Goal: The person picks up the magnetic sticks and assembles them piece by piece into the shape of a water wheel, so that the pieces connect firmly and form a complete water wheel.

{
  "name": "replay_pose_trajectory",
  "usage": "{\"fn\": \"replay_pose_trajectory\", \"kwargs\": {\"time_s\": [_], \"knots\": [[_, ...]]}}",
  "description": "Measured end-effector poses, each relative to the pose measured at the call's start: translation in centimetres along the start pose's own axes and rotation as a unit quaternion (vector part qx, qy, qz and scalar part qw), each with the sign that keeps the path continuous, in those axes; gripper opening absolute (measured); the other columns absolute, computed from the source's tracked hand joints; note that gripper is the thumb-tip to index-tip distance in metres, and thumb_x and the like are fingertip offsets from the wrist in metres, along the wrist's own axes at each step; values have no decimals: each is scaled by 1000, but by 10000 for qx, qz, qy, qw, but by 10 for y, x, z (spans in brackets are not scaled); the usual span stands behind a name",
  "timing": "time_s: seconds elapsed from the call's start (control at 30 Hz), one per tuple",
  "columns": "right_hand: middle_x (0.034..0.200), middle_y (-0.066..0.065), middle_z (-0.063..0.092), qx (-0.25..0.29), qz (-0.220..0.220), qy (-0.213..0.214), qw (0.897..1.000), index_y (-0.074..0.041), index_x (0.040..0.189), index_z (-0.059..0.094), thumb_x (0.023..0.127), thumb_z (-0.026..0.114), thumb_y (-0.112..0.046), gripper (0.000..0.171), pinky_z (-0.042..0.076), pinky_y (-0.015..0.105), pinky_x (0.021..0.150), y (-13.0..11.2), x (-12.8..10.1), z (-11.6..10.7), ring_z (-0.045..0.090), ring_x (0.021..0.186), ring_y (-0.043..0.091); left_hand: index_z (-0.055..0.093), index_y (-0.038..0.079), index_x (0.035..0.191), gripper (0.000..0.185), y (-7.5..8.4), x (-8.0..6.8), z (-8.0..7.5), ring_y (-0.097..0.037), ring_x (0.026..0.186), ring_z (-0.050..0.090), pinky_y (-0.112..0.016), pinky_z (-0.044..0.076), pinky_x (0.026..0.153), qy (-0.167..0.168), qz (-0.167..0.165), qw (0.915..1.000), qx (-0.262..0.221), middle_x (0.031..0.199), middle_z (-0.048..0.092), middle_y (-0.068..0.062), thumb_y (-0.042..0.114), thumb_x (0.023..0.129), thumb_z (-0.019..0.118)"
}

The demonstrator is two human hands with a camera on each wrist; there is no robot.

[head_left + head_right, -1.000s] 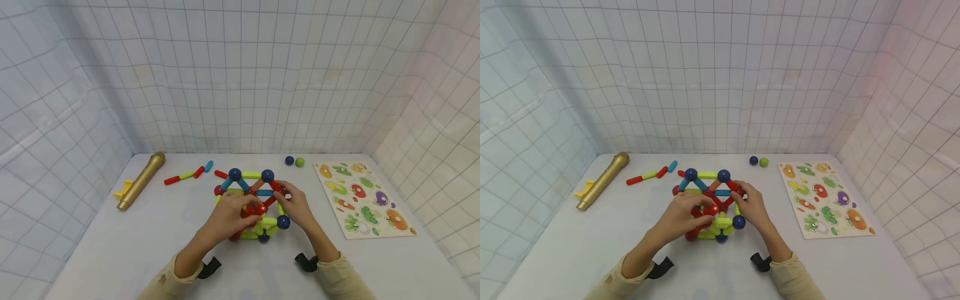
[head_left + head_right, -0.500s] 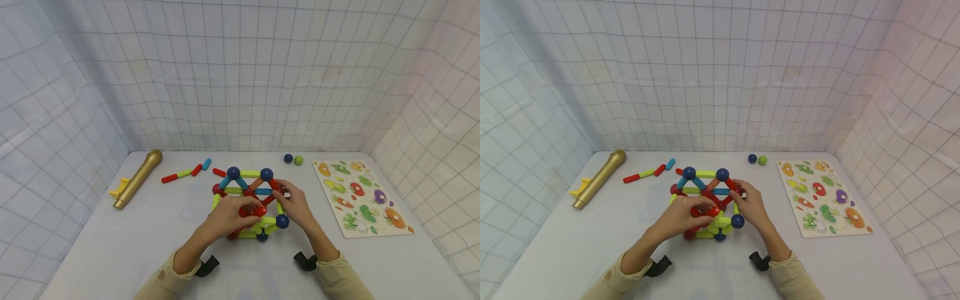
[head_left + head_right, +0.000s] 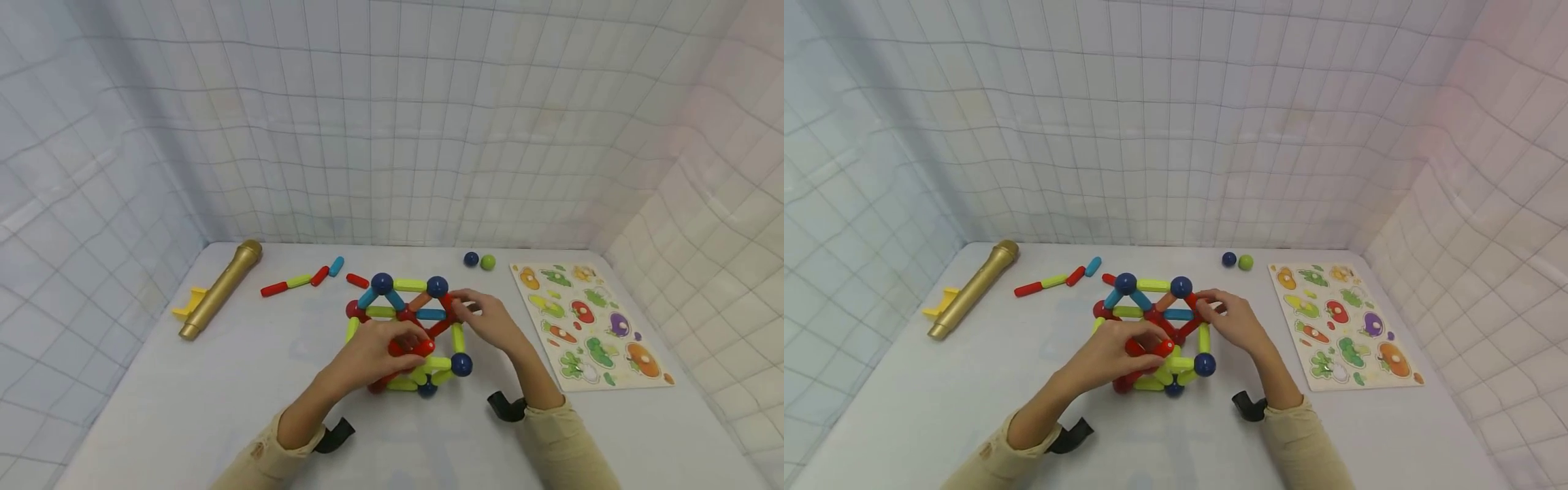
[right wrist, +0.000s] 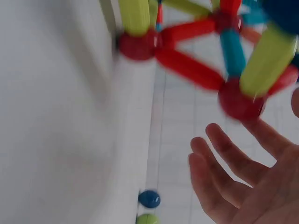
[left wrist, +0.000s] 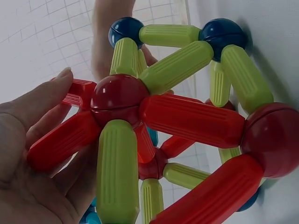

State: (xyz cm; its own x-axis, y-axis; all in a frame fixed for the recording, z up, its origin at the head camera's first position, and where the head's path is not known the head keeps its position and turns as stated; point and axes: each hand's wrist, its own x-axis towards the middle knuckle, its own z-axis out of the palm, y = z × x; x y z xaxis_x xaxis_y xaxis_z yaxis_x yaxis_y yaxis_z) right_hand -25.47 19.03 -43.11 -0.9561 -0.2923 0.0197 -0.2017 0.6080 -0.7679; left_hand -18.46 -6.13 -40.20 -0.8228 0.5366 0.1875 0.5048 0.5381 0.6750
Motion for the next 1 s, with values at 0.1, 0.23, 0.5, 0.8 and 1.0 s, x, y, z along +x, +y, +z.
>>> {"fn": "replay_pose_trajectory", "kwargs": {"time_s": [0.1, 0.23, 0.5, 0.8, 1.0], "knots": [[129, 20, 61, -179, 507, 364, 9979, -9, 133, 56, 101, 46, -44, 49, 56, 34, 75, 18, 23, -17, 63, 101, 34, 70, 20, 110, 27, 0, 0, 2, -6, 90, 66, -21, 53, 82, -146, -47, 9998, -109, 96, 73, 6, 26, 85, 76], [129, 24, 58, -1047, 1142, 1322, 9790, -7, 132, 57, 96, 52, -23, 39, 48, 32, 65, 51, 61, -37, 60, 98, 35, 70, 18, 111, 27, -1, 1, 6, -8, 92, 66, -22, 53, 81, -177, 3, 9998, -55, 97, 73, 6, 25, 85, 75], [139, 27, 47, -2387, 1730, 760, 9525, -10, 140, 47, 91, 54, -15, 50, 48, 55, 87, 88, 92, -43, 54, 113, 45, 70, 18, 111, 28, 1, -3, 12, -7, 94, 65, -22, 53, 84, -372, -142, 9991, -134, 99, 73, 6, 28, 86, 75], [122, 22, 63, -2426, 1767, 804, 9505, -16, 133, 56, 91, 58, -29, 44, 43, 36, 59, 84, 80, -39, 61, 94, 36, 70, 18, 110, 27, 1, -3, 8, -6, 91, 65, -23, 53, 83, -283, -116, 9995, -18, 96, 74, 6, 28, 85, 75], [120, 21, 66, -1919, 956, 1400, 9667, -16, 131, 59, 92, 62, -33, 42, 42, 28, 54, 36, 47, -40, 64, 84, 32, 70, 18, 108, 26, -3, -3, 0, -7, 91, 66, -25, 54, 83, -116, -74, 9999, 104, 95, 74, 6, 27, 85, 75]]}}
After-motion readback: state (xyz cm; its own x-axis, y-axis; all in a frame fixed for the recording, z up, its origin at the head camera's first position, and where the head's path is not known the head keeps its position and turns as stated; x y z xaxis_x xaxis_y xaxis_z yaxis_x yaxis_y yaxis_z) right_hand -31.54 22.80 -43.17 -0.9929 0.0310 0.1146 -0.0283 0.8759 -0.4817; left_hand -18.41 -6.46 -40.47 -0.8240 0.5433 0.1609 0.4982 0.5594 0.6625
